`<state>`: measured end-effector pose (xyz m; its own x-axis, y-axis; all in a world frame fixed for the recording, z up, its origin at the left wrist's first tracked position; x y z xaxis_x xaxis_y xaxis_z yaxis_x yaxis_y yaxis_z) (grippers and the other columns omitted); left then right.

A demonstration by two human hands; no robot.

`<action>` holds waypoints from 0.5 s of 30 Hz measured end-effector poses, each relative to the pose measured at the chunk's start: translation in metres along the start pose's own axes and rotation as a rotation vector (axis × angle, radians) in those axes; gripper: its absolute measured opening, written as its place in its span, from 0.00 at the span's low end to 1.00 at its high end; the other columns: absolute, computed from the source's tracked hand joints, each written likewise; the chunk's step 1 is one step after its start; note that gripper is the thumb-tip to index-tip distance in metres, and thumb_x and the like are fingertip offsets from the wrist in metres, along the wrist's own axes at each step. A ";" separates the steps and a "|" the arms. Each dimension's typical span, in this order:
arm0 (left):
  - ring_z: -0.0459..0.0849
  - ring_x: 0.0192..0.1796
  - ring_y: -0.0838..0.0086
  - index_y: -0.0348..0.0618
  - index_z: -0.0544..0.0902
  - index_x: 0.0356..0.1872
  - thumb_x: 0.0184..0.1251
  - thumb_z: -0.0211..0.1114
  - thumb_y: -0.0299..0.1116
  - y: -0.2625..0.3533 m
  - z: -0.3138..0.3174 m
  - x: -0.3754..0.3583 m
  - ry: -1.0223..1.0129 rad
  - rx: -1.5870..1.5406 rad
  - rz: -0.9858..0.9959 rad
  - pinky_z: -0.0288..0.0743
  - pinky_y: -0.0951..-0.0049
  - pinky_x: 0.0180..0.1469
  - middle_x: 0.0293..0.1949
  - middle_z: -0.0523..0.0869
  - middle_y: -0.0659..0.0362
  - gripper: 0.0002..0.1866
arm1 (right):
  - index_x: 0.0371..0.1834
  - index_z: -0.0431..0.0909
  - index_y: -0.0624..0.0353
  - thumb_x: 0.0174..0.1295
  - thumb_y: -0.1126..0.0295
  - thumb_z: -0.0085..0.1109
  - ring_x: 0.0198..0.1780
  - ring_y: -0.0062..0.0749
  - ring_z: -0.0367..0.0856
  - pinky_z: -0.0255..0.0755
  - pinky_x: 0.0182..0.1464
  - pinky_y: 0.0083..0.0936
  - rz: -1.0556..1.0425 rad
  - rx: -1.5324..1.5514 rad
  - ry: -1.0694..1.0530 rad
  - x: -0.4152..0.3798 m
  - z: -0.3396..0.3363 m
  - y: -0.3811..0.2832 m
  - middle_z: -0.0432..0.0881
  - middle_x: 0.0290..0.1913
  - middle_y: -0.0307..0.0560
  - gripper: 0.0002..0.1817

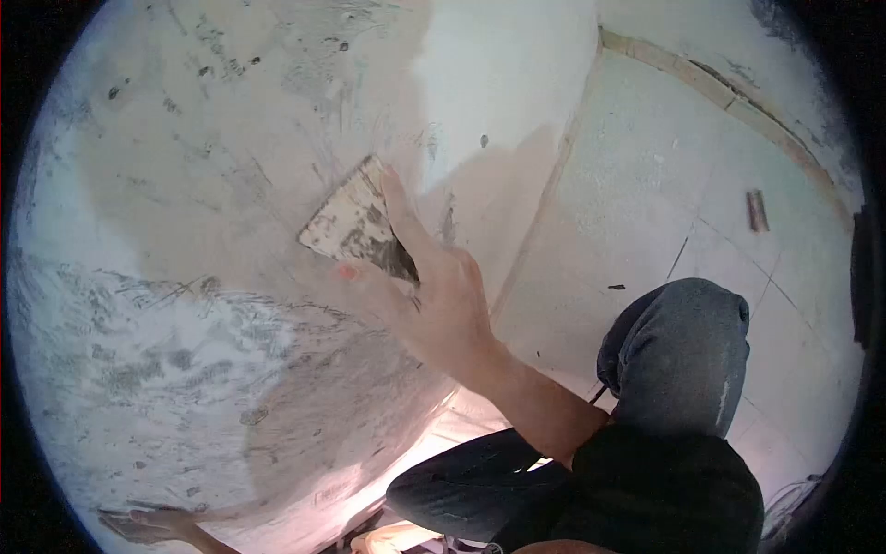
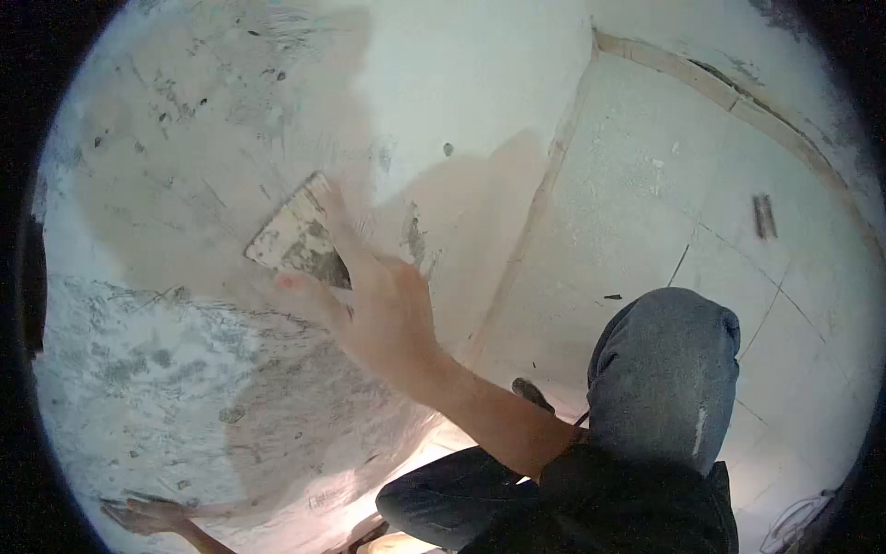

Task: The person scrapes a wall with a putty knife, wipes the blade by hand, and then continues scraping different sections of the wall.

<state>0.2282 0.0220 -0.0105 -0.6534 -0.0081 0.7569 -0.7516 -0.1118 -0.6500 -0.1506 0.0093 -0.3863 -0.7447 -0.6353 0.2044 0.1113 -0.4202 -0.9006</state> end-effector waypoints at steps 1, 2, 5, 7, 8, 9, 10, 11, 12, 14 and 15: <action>0.70 0.71 0.50 0.39 0.70 0.71 0.75 0.36 0.69 0.000 0.000 0.003 -0.023 -0.030 0.035 0.65 0.43 0.69 0.71 0.70 0.45 0.44 | 0.77 0.58 0.68 0.64 0.53 0.68 0.37 0.34 0.87 0.78 0.42 0.27 0.023 -0.086 -0.014 0.010 -0.004 -0.001 0.86 0.42 0.64 0.45; 0.69 0.72 0.49 0.39 0.70 0.71 0.76 0.37 0.68 -0.003 0.000 0.001 -0.034 -0.071 0.013 0.63 0.43 0.70 0.70 0.70 0.44 0.42 | 0.77 0.58 0.68 0.64 0.52 0.68 0.37 0.33 0.87 0.78 0.42 0.27 0.051 -0.167 -0.034 0.012 -0.005 0.001 0.86 0.42 0.63 0.46; 0.68 0.72 0.48 0.40 0.70 0.71 0.77 0.37 0.66 -0.004 0.000 0.004 -0.005 -0.039 0.053 0.62 0.44 0.70 0.70 0.70 0.43 0.41 | 0.77 0.57 0.67 0.65 0.52 0.67 0.34 0.30 0.85 0.77 0.38 0.26 0.095 -0.151 -0.071 0.002 -0.005 0.001 0.87 0.40 0.62 0.45; 0.68 0.72 0.48 0.39 0.70 0.71 0.77 0.36 0.66 -0.015 0.010 0.002 -0.022 0.000 0.083 0.62 0.43 0.70 0.70 0.70 0.43 0.41 | 0.77 0.57 0.67 0.65 0.52 0.67 0.34 0.29 0.85 0.76 0.37 0.25 0.006 -0.138 -0.043 0.003 0.002 -0.002 0.87 0.40 0.61 0.45; 0.68 0.72 0.48 0.39 0.69 0.71 0.78 0.36 0.66 -0.020 0.012 -0.004 -0.022 -0.010 0.084 0.62 0.43 0.70 0.70 0.70 0.43 0.41 | 0.78 0.57 0.67 0.64 0.52 0.68 0.34 0.28 0.85 0.76 0.36 0.25 -0.041 -0.112 -0.021 -0.002 0.005 -0.002 0.87 0.40 0.61 0.45; 0.67 0.72 0.48 0.39 0.69 0.71 0.78 0.36 0.65 -0.022 0.014 0.001 -0.028 -0.015 0.096 0.62 0.43 0.70 0.70 0.69 0.43 0.40 | 0.78 0.57 0.67 0.64 0.52 0.68 0.34 0.28 0.85 0.76 0.36 0.25 -0.026 -0.105 -0.019 -0.002 0.003 -0.001 0.87 0.40 0.61 0.45; 0.67 0.72 0.47 0.38 0.69 0.71 0.78 0.36 0.65 0.024 0.004 0.009 -0.036 -0.015 0.107 0.61 0.43 0.70 0.70 0.69 0.42 0.40 | 0.77 0.58 0.66 0.64 0.52 0.68 0.32 0.27 0.84 0.76 0.34 0.25 0.053 -0.135 -0.055 0.003 -0.001 0.000 0.87 0.38 0.60 0.46; 0.67 0.72 0.47 0.38 0.69 0.71 0.78 0.37 0.64 0.028 -0.001 0.013 -0.051 -0.013 0.117 0.61 0.43 0.70 0.70 0.69 0.42 0.40 | 0.77 0.58 0.66 0.64 0.52 0.68 0.30 0.27 0.84 0.75 0.33 0.25 0.135 -0.168 -0.100 0.004 -0.002 -0.001 0.87 0.36 0.59 0.46; 0.67 0.72 0.47 0.38 0.69 0.71 0.78 0.37 0.64 0.021 -0.003 0.012 -0.060 -0.010 0.110 0.61 0.43 0.70 0.70 0.69 0.42 0.40 | 0.77 0.59 0.65 0.63 0.51 0.68 0.26 0.29 0.84 0.74 0.30 0.24 0.220 -0.202 -0.184 -0.004 0.000 -0.008 0.87 0.32 0.58 0.45; 0.66 0.72 0.47 0.37 0.69 0.71 0.79 0.38 0.63 -0.003 0.001 0.003 -0.042 -0.023 0.072 0.61 0.43 0.70 0.70 0.68 0.41 0.39 | 0.76 0.60 0.69 0.64 0.45 0.64 0.20 0.28 0.78 0.70 0.24 0.24 0.022 -0.195 -0.036 0.001 0.011 0.003 0.83 0.25 0.50 0.47; 0.66 0.72 0.46 0.37 0.69 0.71 0.79 0.38 0.63 -0.031 0.008 -0.001 -0.033 -0.034 0.064 0.60 0.43 0.70 0.70 0.68 0.41 0.39 | 0.75 0.60 0.72 0.65 0.39 0.61 0.14 0.26 0.73 0.67 0.18 0.24 -0.151 -0.176 0.114 0.002 0.012 0.004 0.79 0.17 0.43 0.49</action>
Point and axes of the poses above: each hand's wrist, its own x-axis towards the middle knuckle, its own z-axis out of the palm, y = z × x, the point moved 4 cm from there along x, towards the middle knuckle
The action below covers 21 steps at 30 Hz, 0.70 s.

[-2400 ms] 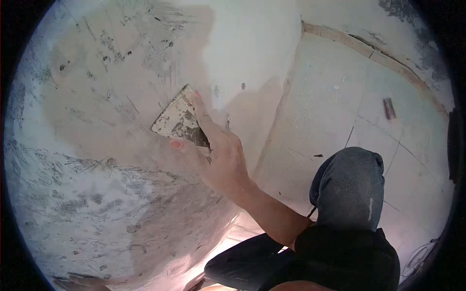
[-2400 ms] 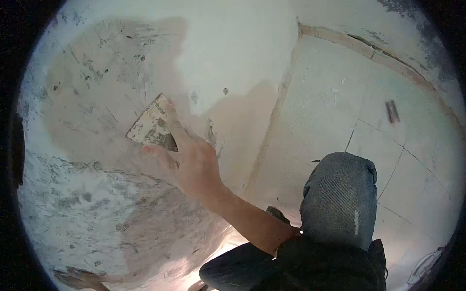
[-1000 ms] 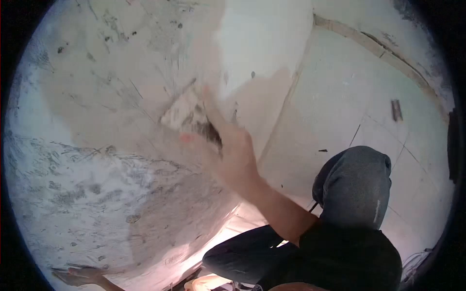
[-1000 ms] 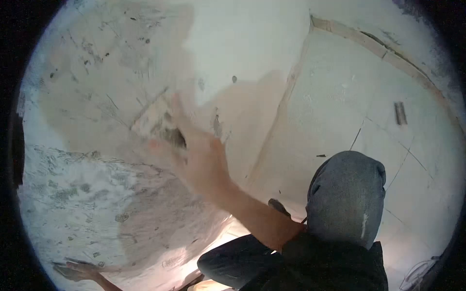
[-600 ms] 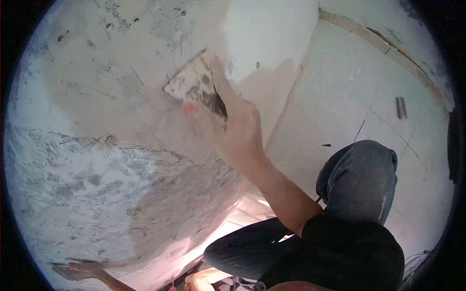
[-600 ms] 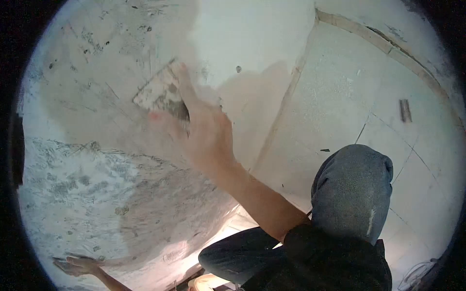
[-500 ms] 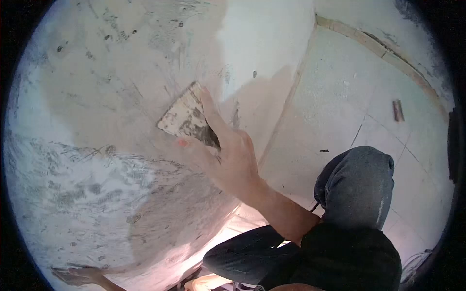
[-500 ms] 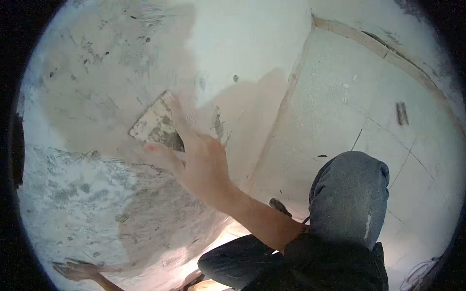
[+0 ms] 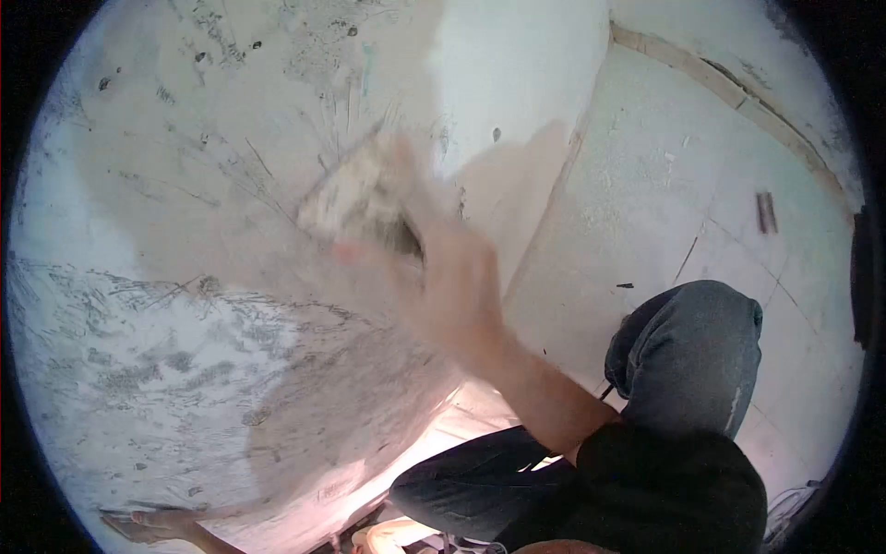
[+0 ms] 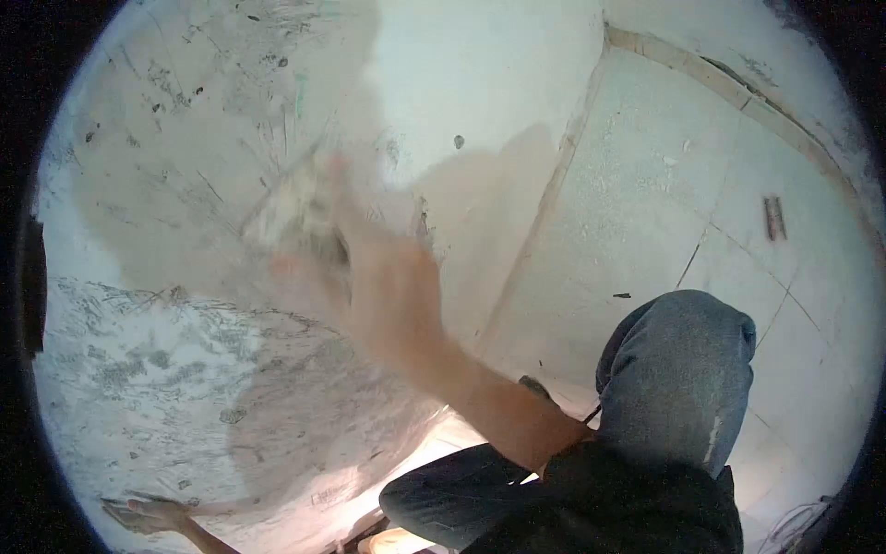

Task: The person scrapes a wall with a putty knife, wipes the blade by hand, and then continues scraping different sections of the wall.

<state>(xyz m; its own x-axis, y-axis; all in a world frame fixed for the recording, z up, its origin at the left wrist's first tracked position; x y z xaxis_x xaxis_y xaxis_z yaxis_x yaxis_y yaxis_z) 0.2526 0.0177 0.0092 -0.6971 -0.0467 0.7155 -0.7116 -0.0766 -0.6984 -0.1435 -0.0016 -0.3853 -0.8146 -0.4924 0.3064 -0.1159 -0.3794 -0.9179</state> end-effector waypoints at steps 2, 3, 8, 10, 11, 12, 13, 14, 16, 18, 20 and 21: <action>0.66 0.71 0.46 0.36 0.68 0.71 0.79 0.39 0.62 0.067 -0.013 0.014 -0.015 -0.008 0.011 0.60 0.43 0.70 0.70 0.68 0.40 0.39 | 0.75 0.60 0.72 0.65 0.39 0.60 0.13 0.26 0.71 0.66 0.17 0.24 0.040 -0.054 -0.034 0.013 -0.008 -0.001 0.78 0.16 0.42 0.50; 0.66 0.71 0.46 0.35 0.68 0.71 0.79 0.39 0.61 0.058 -0.013 0.020 -0.035 -0.012 0.018 0.60 0.43 0.70 0.70 0.67 0.40 0.38 | 0.75 0.59 0.72 0.65 0.39 0.60 0.13 0.26 0.70 0.65 0.17 0.25 0.076 -0.115 -0.075 0.016 -0.012 -0.002 0.76 0.15 0.41 0.50; 0.65 0.71 0.45 0.34 0.68 0.71 0.80 0.40 0.59 0.049 -0.009 0.007 0.001 -0.062 -0.036 0.59 0.43 0.70 0.70 0.66 0.39 0.37 | 0.76 0.62 0.67 0.63 0.52 0.69 0.21 0.30 0.80 0.76 0.30 0.24 0.143 -0.098 -0.169 0.006 -0.006 -0.005 0.85 0.26 0.53 0.44; 0.64 0.71 0.44 0.33 0.67 0.71 0.80 0.41 0.59 0.095 -0.023 0.020 -0.037 -0.068 -0.011 0.59 0.42 0.70 0.70 0.66 0.38 0.37 | 0.76 0.62 0.68 0.63 0.54 0.69 0.22 0.30 0.82 0.75 0.30 0.23 0.165 -0.108 -0.155 0.008 -0.012 -0.004 0.85 0.27 0.53 0.44; 0.64 0.71 0.44 0.33 0.67 0.71 0.80 0.41 0.58 0.086 -0.022 0.020 -0.044 -0.074 -0.019 0.58 0.42 0.70 0.70 0.66 0.38 0.37 | 0.76 0.61 0.68 0.63 0.54 0.69 0.27 0.31 0.86 0.77 0.33 0.23 0.282 -0.204 -0.285 0.002 -0.016 -0.005 0.88 0.32 0.56 0.44; 0.64 0.71 0.44 0.32 0.67 0.71 0.81 0.41 0.58 0.091 -0.024 0.019 -0.037 -0.087 -0.037 0.58 0.42 0.69 0.70 0.65 0.37 0.36 | 0.76 0.61 0.68 0.63 0.54 0.69 0.27 0.31 0.86 0.77 0.33 0.23 0.270 -0.213 -0.279 -0.004 -0.016 -0.004 0.88 0.32 0.56 0.44; 0.64 0.71 0.44 0.32 0.67 0.71 0.81 0.42 0.57 0.071 -0.022 0.012 -0.025 -0.101 -0.056 0.58 0.42 0.69 0.70 0.65 0.37 0.36 | 0.76 0.61 0.68 0.64 0.54 0.69 0.27 0.31 0.85 0.76 0.33 0.24 0.215 -0.164 -0.215 -0.011 -0.013 0.000 0.87 0.31 0.57 0.44; 0.64 0.71 0.44 0.32 0.67 0.71 0.81 0.42 0.57 0.048 -0.013 0.008 -0.009 -0.113 -0.072 0.58 0.42 0.69 0.70 0.65 0.37 0.36 | 0.76 0.61 0.69 0.64 0.55 0.69 0.27 0.30 0.85 0.76 0.32 0.25 0.158 -0.110 -0.150 -0.013 -0.013 0.006 0.86 0.30 0.57 0.44; 0.63 0.71 0.43 0.31 0.67 0.71 0.81 0.43 0.56 0.046 -0.013 0.007 -0.008 -0.124 -0.073 0.58 0.42 0.69 0.70 0.64 0.36 0.36 | 0.76 0.61 0.69 0.64 0.55 0.69 0.29 0.30 0.86 0.77 0.34 0.25 0.189 -0.110 -0.136 0.007 -0.017 0.013 0.87 0.32 0.58 0.44; 0.64 0.71 0.44 0.32 0.67 0.71 0.81 0.42 0.57 0.040 -0.023 0.012 -0.032 -0.081 -0.038 0.58 0.42 0.70 0.70 0.65 0.37 0.36 | 0.75 0.60 0.70 0.64 0.55 0.69 0.31 0.30 0.87 0.78 0.36 0.25 0.249 -0.106 -0.146 -0.006 -0.016 0.013 0.87 0.34 0.58 0.44; 0.65 0.72 0.46 0.34 0.68 0.71 0.80 0.40 0.60 0.041 -0.017 0.005 -0.001 -0.024 -0.044 0.60 0.43 0.70 0.70 0.67 0.40 0.38 | 0.75 0.60 0.70 0.64 0.54 0.69 0.33 0.32 0.88 0.78 0.38 0.24 0.250 -0.045 -0.206 -0.020 -0.014 0.010 0.88 0.37 0.57 0.44; 0.66 0.72 0.47 0.35 0.68 0.71 0.79 0.39 0.61 0.039 -0.013 0.004 0.010 0.002 -0.036 0.60 0.43 0.70 0.71 0.68 0.41 0.38 | 0.75 0.60 0.70 0.64 0.54 0.69 0.33 0.32 0.88 0.78 0.38 0.24 0.246 -0.045 -0.199 -0.011 -0.017 0.007 0.88 0.37 0.57 0.44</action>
Point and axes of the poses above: each hand's wrist, its own x-axis towards the middle knuckle, its own z-axis out of the palm, y = z × x, the point moved 4 cm from there along x, towards the middle knuckle
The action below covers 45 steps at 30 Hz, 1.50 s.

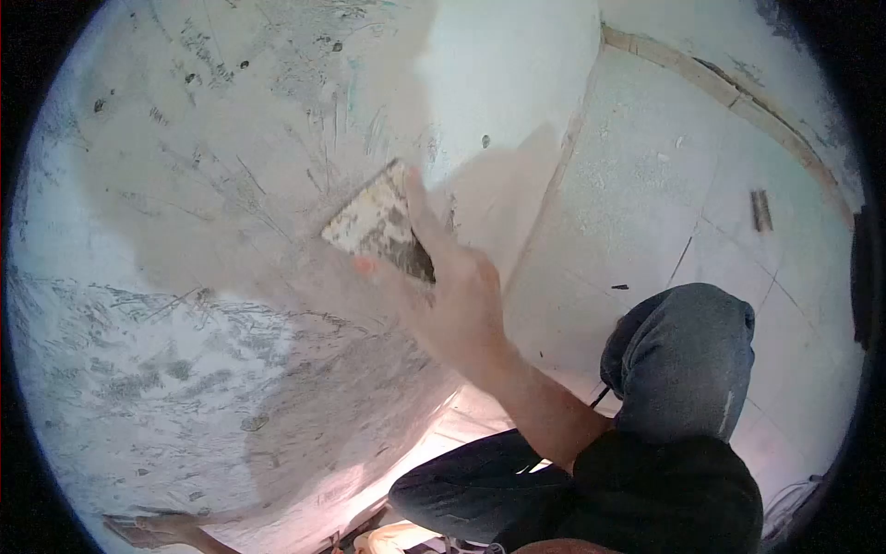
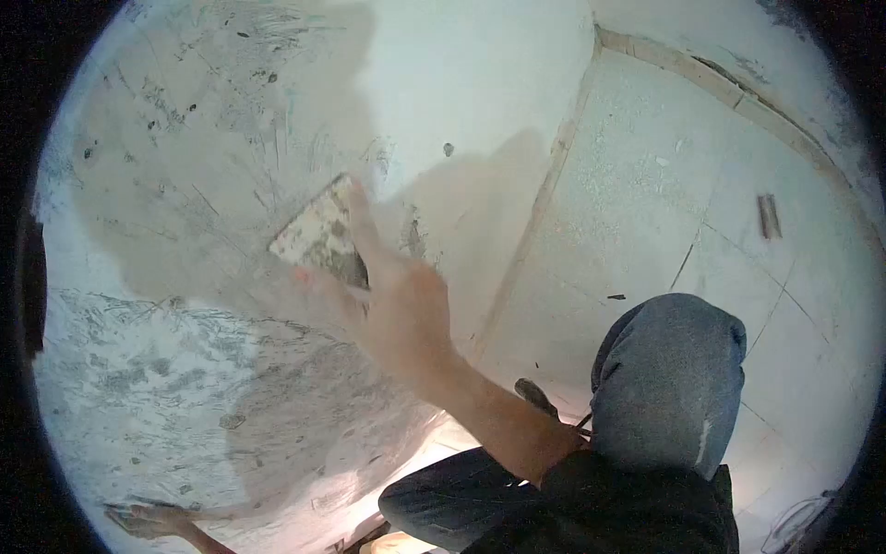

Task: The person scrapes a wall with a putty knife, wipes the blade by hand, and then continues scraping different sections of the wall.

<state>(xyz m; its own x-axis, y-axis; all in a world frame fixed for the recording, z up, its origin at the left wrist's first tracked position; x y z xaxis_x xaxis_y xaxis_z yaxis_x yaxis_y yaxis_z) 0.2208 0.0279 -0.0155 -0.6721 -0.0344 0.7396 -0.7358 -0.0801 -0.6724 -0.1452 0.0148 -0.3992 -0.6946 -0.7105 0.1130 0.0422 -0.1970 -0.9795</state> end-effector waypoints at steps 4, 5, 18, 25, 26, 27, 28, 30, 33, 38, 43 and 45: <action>0.67 0.72 0.48 0.36 0.68 0.71 0.79 0.37 0.63 -0.012 0.001 0.005 0.000 0.022 0.062 0.62 0.43 0.71 0.71 0.69 0.43 0.40 | 0.77 0.58 0.66 0.63 0.53 0.70 0.38 0.31 0.89 0.79 0.40 0.24 0.119 0.033 -0.087 -0.007 0.006 0.002 0.88 0.40 0.58 0.46; 0.66 0.73 0.48 0.35 0.68 0.71 0.79 0.38 0.62 -0.010 0.005 0.001 0.018 -0.035 0.046 0.62 0.43 0.71 0.71 0.69 0.43 0.39 | 0.78 0.57 0.64 0.63 0.53 0.70 0.39 0.30 0.89 0.79 0.40 0.24 0.052 0.027 -0.013 -0.006 0.007 0.004 0.88 0.40 0.59 0.47; 0.66 0.70 0.46 0.29 0.63 0.71 0.80 0.45 0.58 -0.003 0.010 0.001 -0.005 -0.201 -0.006 0.59 0.44 0.70 0.70 0.65 0.37 0.38 | 0.79 0.52 0.66 0.63 0.64 0.71 0.55 0.32 0.85 0.78 0.56 0.26 -0.104 0.325 0.063 0.017 0.012 0.021 0.83 0.57 0.61 0.47; 0.66 0.70 0.45 0.28 0.63 0.72 0.81 0.42 0.58 0.001 0.006 0.002 0.010 -0.225 0.010 0.59 0.43 0.70 0.70 0.64 0.36 0.39 | 0.79 0.54 0.66 0.60 0.62 0.74 0.58 0.36 0.85 0.75 0.58 0.26 -0.008 0.215 0.001 0.008 0.011 0.019 0.82 0.59 0.63 0.49; 0.66 0.70 0.45 0.28 0.63 0.72 0.81 0.42 0.58 0.002 0.004 0.003 0.004 -0.220 0.021 0.59 0.43 0.70 0.70 0.64 0.36 0.39 | 0.79 0.54 0.66 0.60 0.62 0.74 0.56 0.35 0.85 0.76 0.57 0.25 0.060 0.218 -0.019 0.018 0.006 0.018 0.83 0.58 0.63 0.49; 0.65 0.70 0.45 0.28 0.63 0.72 0.81 0.41 0.57 0.003 0.002 0.004 -0.015 -0.175 0.042 0.59 0.43 0.70 0.71 0.63 0.35 0.38 | 0.79 0.54 0.66 0.59 0.63 0.75 0.54 0.34 0.86 0.77 0.55 0.25 0.139 0.222 -0.046 0.017 0.008 0.019 0.84 0.56 0.63 0.49; 0.65 0.71 0.44 0.27 0.63 0.72 0.82 0.40 0.56 0.006 0.002 0.007 -0.031 -0.130 0.062 0.59 0.43 0.70 0.71 0.63 0.35 0.37 | 0.79 0.54 0.66 0.59 0.63 0.75 0.54 0.34 0.86 0.77 0.55 0.25 0.158 0.231 -0.053 0.003 0.014 0.019 0.84 0.56 0.63 0.49; 0.65 0.70 0.43 0.27 0.64 0.71 0.83 0.38 0.54 0.002 0.007 0.003 0.001 -0.190 -0.022 0.58 0.43 0.70 0.71 0.63 0.34 0.35 | 0.78 0.55 0.67 0.59 0.65 0.75 0.46 0.27 0.87 0.79 0.49 0.23 -0.034 0.251 0.036 -0.005 0.019 0.010 0.88 0.47 0.58 0.48; 0.65 0.70 0.43 0.27 0.64 0.71 0.83 0.39 0.54 0.008 0.002 0.003 -0.035 -0.214 -0.021 0.58 0.42 0.70 0.71 0.63 0.35 0.36 | 0.78 0.56 0.68 0.59 0.66 0.75 0.46 0.25 0.84 0.79 0.49 0.25 0.096 0.303 -0.016 0.022 0.009 0.014 0.87 0.47 0.58 0.47; 0.64 0.71 0.44 0.28 0.64 0.71 0.82 0.41 0.57 0.008 0.001 0.002 -0.026 -0.122 -0.030 0.58 0.42 0.69 0.70 0.64 0.35 0.37 | 0.77 0.57 0.70 0.60 0.67 0.74 0.56 0.20 0.78 0.73 0.56 0.21 -0.101 0.280 0.081 0.020 0.003 0.005 0.83 0.56 0.58 0.46; 0.66 0.73 0.47 0.33 0.67 0.71 0.80 0.39 0.60 -0.022 0.004 0.003 -0.004 -0.071 0.162 0.61 0.44 0.72 0.71 0.68 0.41 0.38 | 0.79 0.53 0.66 0.72 0.57 0.61 0.41 0.16 0.78 0.73 0.44 0.13 0.036 0.538 0.065 0.033 -0.009 0.017 0.83 0.40 0.42 0.40; 0.66 0.73 0.47 0.31 0.67 0.71 0.81 0.38 0.60 -0.022 0.009 0.001 0.007 -0.057 0.124 0.61 0.44 0.72 0.72 0.67 0.41 0.39 | 0.73 0.58 0.64 0.73 0.52 0.55 0.37 0.15 0.71 0.66 0.40 0.13 0.041 0.593 0.052 0.024 -0.012 0.008 0.76 0.37 0.39 0.35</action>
Point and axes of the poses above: each hand's wrist, its own x-axis towards the middle knuckle, its own z-axis out of the palm, y = z × x, the point moved 4 cm from there along x, towards the middle knuckle
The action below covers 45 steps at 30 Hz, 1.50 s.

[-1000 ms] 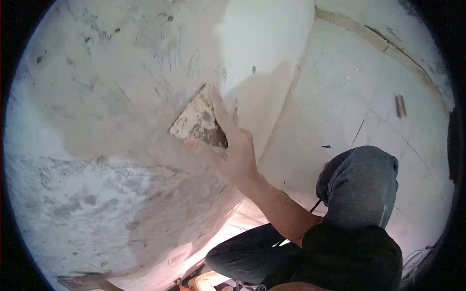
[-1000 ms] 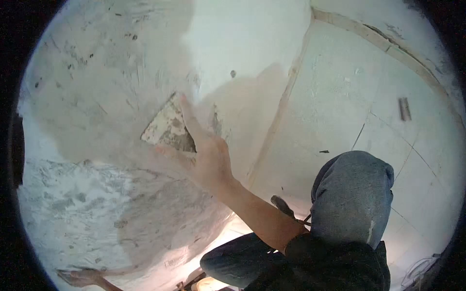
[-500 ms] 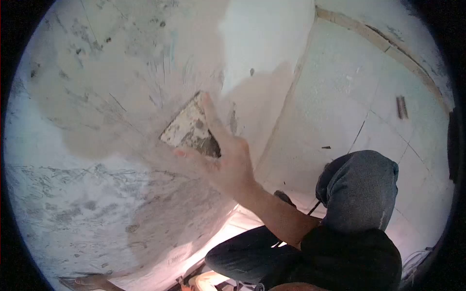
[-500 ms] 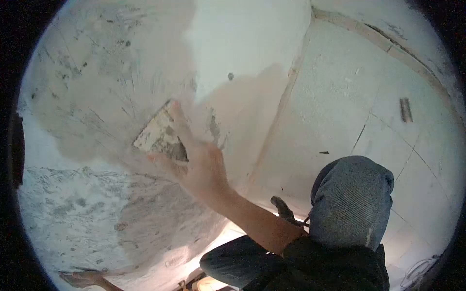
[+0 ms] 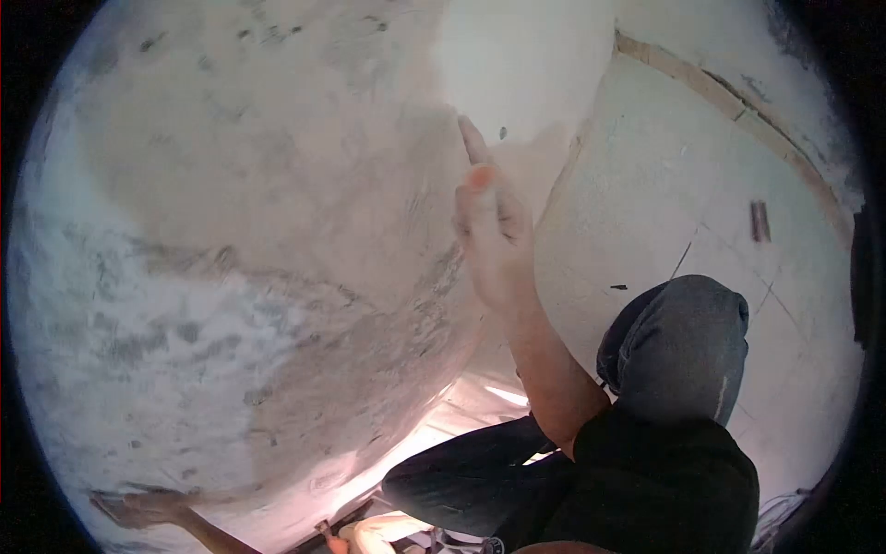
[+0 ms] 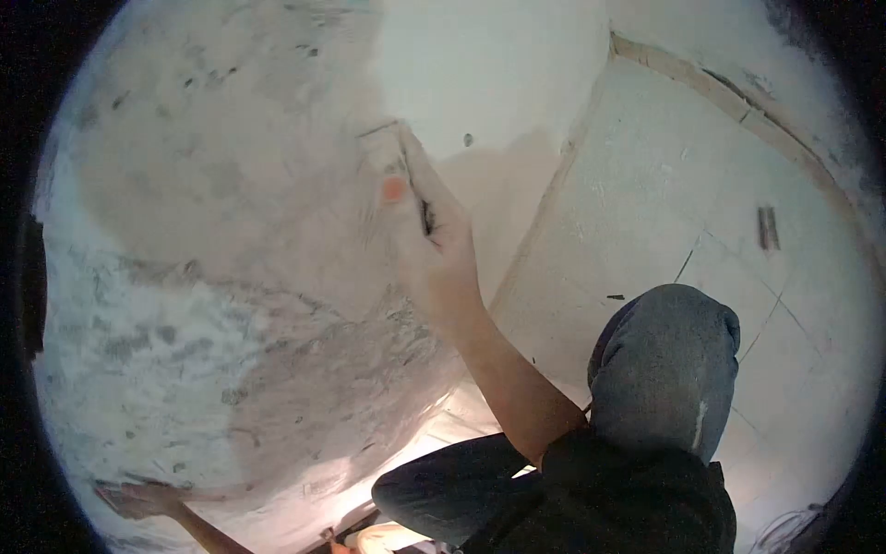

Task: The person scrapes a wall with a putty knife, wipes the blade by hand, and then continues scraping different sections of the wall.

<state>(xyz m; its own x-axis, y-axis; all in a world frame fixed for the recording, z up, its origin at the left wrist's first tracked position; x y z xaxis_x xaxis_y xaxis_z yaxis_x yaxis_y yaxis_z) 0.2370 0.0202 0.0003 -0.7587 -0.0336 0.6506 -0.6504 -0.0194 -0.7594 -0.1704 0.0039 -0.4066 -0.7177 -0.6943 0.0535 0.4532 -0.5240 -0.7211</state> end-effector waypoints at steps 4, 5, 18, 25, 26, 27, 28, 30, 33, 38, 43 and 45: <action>0.68 0.73 0.52 0.39 0.70 0.71 0.80 0.32 0.63 -0.008 0.004 -0.013 0.023 0.045 -0.071 0.63 0.48 0.72 0.71 0.71 0.46 0.39 | 0.50 0.75 0.58 0.75 0.32 0.30 0.21 0.15 0.45 0.41 0.23 0.16 0.092 0.231 -0.015 -0.041 0.021 -0.014 0.49 0.23 0.27 0.38; 0.69 0.72 0.52 0.42 0.72 0.71 0.79 0.31 0.63 -0.020 0.008 -0.022 0.036 0.080 -0.105 0.64 0.50 0.71 0.70 0.73 0.49 0.39 | 0.50 0.75 0.58 0.75 0.32 0.30 0.21 0.15 0.45 0.41 0.23 0.16 0.081 0.220 -0.042 -0.050 0.029 -0.023 0.49 0.23 0.27 0.38; 0.72 0.70 0.55 0.41 0.77 0.67 0.76 0.55 0.54 0.082 -0.033 -0.019 0.101 -0.385 -0.312 0.62 0.52 0.71 0.67 0.76 0.47 0.30 | 0.66 0.69 0.63 0.78 0.46 0.42 0.35 0.17 0.71 0.64 0.36 0.16 0.190 0.031 -0.371 -0.210 0.084 -0.091 0.75 0.36 0.33 0.30; 0.78 0.64 0.63 0.37 0.72 0.68 0.78 0.43 0.61 0.235 -0.081 -0.110 -0.270 -1.772 -1.055 0.67 0.60 0.66 0.64 0.77 0.51 0.37 | 0.81 0.48 0.63 0.71 0.73 0.56 0.68 0.38 0.74 0.64 0.68 0.28 -0.294 -0.675 -0.691 -0.207 0.072 -0.097 0.73 0.68 0.64 0.38; 0.80 0.62 0.64 0.38 0.73 0.68 0.79 0.47 0.57 0.248 -0.086 -0.120 -0.350 -1.867 -1.130 0.68 0.62 0.65 0.63 0.78 0.51 0.33 | 0.81 0.48 0.63 0.71 0.73 0.56 0.68 0.38 0.74 0.64 0.68 0.28 -0.277 -0.679 -0.733 -0.207 0.067 -0.095 0.73 0.68 0.64 0.38; 0.80 0.62 0.64 0.38 0.73 0.68 0.79 0.47 0.57 0.252 -0.092 -0.128 -0.342 -1.839 -1.176 0.68 0.62 0.65 0.63 0.78 0.51 0.33 | 0.82 0.44 0.62 0.72 0.74 0.55 0.68 0.35 0.72 0.61 0.69 0.26 -0.341 -0.741 -0.783 -0.208 0.063 -0.097 0.73 0.68 0.59 0.40; 0.80 0.59 0.66 0.36 0.73 0.66 0.78 0.53 0.53 0.258 -0.096 -0.135 -0.439 -1.838 -1.157 0.70 0.65 0.62 0.61 0.79 0.52 0.30 | 0.83 0.40 0.61 0.73 0.75 0.54 0.68 0.32 0.69 0.58 0.70 0.25 -0.407 -0.796 -0.834 -0.210 0.062 -0.100 0.72 0.67 0.54 0.41; 0.80 0.56 0.69 0.33 0.74 0.65 0.77 0.59 0.48 0.265 -0.100 -0.148 -0.538 -1.820 -1.163 0.73 0.67 0.60 0.58 0.80 0.53 0.28 | 0.83 0.41 0.58 0.73 0.76 0.54 0.58 0.29 0.71 0.63 0.64 0.22 -0.217 -0.754 -0.926 -0.214 0.064 -0.104 0.75 0.56 0.50 0.41; 0.81 0.54 0.74 0.34 0.76 0.63 0.76 0.61 0.39 0.274 -0.103 -0.161 -0.655 -2.033 -1.344 0.73 0.71 0.58 0.55 0.82 0.55 0.22 | 0.83 0.47 0.53 0.72 0.76 0.54 0.41 0.23 0.69 0.67 0.50 0.19 0.012 -0.695 -1.029 -0.223 0.068 -0.094 0.74 0.38 0.40 0.39; 0.84 0.46 0.79 0.33 0.78 0.59 0.76 0.61 0.34 0.280 -0.107 -0.178 -0.741 -2.254 -1.415 0.77 0.78 0.50 0.45 0.88 0.57 0.18 | 0.76 0.66 0.54 0.69 0.75 0.58 0.40 0.30 0.82 0.74 0.46 0.27 0.068 -0.825 -1.102 -0.230 0.080 -0.088 0.87 0.47 0.51 0.31; 0.84 0.43 0.80 0.33 0.80 0.54 0.76 0.62 0.35 0.286 -0.101 -0.219 -0.568 -1.965 -1.703 0.77 0.77 0.47 0.42 0.88 0.58 0.15 | 0.73 0.69 0.56 0.68 0.76 0.58 0.36 0.29 0.79 0.72 0.42 0.24 -0.245 -0.823 -0.718 -0.184 0.049 -0.065 0.86 0.41 0.45 0.28; 0.84 0.43 0.80 0.33 0.80 0.53 0.76 0.63 0.35 0.292 -0.099 -0.229 -0.527 -1.913 -1.817 0.77 0.77 0.46 0.42 0.88 0.57 0.15 | 0.73 0.69 0.59 0.68 0.74 0.58 0.47 0.33 0.80 0.73 0.48 0.28 -0.460 -0.835 -0.471 -0.185 0.048 -0.070 0.84 0.50 0.49 0.28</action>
<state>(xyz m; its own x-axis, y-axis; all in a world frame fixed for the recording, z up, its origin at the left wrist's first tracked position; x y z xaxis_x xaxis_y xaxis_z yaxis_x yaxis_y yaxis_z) 0.2171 0.1215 -0.3693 0.0115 -0.9984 0.0551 0.1114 0.0561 0.9922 -0.0443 0.1451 -0.3326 -0.3698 -0.7300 0.5747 -0.4445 -0.4042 -0.7994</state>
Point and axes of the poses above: each hand's wrist, its own x-axis towards the middle knuckle, its own z-axis out of the palm, y = z × x, the point moved 4 cm from there along x, towards the middle knuckle
